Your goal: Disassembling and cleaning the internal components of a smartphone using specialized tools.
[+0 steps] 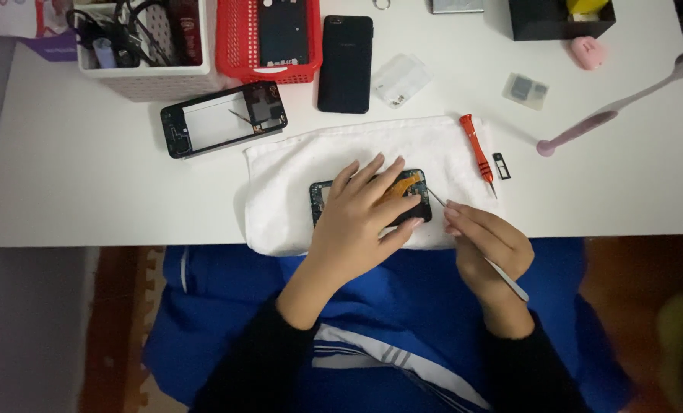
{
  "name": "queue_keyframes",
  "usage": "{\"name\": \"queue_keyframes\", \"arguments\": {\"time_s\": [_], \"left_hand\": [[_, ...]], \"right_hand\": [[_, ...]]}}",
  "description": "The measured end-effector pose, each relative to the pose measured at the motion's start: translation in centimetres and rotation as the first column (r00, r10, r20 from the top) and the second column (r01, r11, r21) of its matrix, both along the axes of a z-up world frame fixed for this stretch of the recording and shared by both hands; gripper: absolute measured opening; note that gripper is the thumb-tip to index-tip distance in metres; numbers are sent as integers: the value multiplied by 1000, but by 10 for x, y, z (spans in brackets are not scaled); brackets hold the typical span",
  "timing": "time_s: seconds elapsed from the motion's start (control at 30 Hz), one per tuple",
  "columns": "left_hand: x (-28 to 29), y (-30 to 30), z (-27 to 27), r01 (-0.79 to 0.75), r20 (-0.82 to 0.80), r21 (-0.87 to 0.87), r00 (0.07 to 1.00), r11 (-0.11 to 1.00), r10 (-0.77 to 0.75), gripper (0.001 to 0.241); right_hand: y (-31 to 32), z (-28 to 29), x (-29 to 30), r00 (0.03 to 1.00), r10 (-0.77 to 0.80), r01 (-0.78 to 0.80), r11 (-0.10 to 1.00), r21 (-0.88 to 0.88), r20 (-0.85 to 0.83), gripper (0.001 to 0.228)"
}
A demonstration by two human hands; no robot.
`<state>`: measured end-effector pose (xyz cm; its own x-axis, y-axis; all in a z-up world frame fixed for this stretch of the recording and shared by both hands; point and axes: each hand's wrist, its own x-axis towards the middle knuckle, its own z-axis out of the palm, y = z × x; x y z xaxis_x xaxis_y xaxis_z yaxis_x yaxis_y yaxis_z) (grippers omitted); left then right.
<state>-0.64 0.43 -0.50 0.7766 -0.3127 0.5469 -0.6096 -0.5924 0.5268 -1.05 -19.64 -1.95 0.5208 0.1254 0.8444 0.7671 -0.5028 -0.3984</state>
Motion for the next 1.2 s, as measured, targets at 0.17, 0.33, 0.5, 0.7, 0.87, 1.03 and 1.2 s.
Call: {"name": "queue_keyframes", "arguments": {"time_s": [0.17, 0.33, 0.5, 0.7, 0.87, 1.03, 1.2], "left_hand": [[-3, 4, -3, -83, 251, -342, 952, 936, 176, 15], [2, 54, 10, -126, 351, -524, 870, 842, 348, 15], [-4, 139, 27, -579, 167, 86, 811, 811, 561, 27], [11, 192, 7, -514, 8, 353, 837, 782, 547, 22], [22, 199, -6, -551, 56, 186, 833, 814, 551, 7], [4, 206, -5, -595, 131, -82, 789, 799, 601, 4], [-35, 242, -26, -686, 202, -303, 633, 662, 748, 9]], "right_hand": [[-3, -2, -3, 1000, 10, -8, 995, 102, -13, 4], [0, 17, 0, 999, -34, 33, 999, 8, 23, 7], [9, 38, 0, 998, -55, 55, 998, -4, -10, 14], [51, 52, 30, 987, 126, -145, 966, 213, 102, 12], [87, 83, 46, 971, 222, -238, 931, 277, 88, 10], [124, 102, 64, 957, 270, -289, 926, 241, 111, 12], [171, 100, 85, 930, 356, -366, 886, 285, 89, 8]]}}
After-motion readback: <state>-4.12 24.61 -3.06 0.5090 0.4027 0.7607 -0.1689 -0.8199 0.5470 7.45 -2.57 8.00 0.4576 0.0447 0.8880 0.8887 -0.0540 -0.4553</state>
